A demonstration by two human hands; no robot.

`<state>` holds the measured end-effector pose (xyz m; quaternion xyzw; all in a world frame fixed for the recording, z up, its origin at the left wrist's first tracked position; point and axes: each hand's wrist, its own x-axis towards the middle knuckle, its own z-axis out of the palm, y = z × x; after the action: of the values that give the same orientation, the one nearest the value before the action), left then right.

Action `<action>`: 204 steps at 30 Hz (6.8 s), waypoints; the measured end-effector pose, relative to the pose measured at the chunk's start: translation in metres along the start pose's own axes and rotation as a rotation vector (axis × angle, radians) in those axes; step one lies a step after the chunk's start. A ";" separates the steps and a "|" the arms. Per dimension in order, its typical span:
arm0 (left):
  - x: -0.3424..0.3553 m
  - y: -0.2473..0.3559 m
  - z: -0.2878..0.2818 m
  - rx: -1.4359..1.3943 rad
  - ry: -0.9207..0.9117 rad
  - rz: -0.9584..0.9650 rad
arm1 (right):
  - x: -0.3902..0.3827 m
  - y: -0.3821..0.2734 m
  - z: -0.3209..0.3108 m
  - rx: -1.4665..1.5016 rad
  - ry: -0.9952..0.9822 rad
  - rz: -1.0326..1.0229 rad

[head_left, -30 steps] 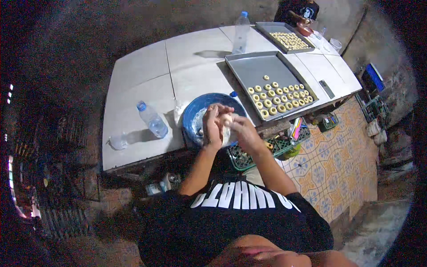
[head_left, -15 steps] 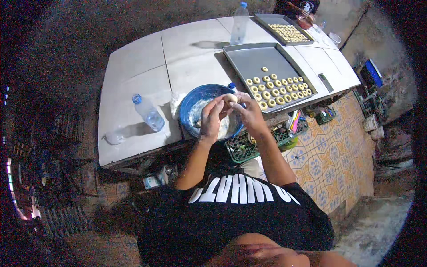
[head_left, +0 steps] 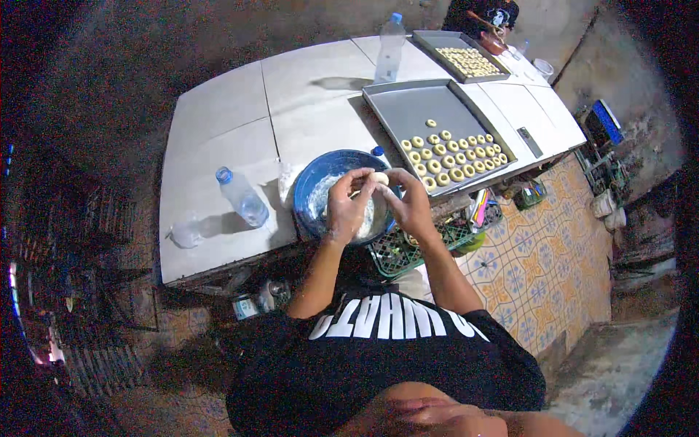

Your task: The person shapes dough balls into rings by hand and places them onto a metal tray.

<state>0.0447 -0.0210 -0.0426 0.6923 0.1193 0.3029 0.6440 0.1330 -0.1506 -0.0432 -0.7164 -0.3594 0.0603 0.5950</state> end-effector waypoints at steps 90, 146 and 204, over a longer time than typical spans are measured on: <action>-0.016 -0.032 0.006 -0.436 -0.235 -0.409 | -0.012 0.012 -0.013 -0.536 -0.007 -0.221; -0.016 -0.064 0.036 -0.289 -0.300 -0.346 | -0.048 0.020 -0.026 -0.923 0.069 0.029; -0.064 -0.054 0.040 -0.342 0.291 -0.841 | -0.004 0.044 -0.054 -0.129 -0.354 -0.187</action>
<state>0.0294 -0.0811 -0.1111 0.4186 0.4266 0.1251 0.7919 0.1772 -0.1984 -0.0686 -0.6946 -0.5262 0.1066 0.4787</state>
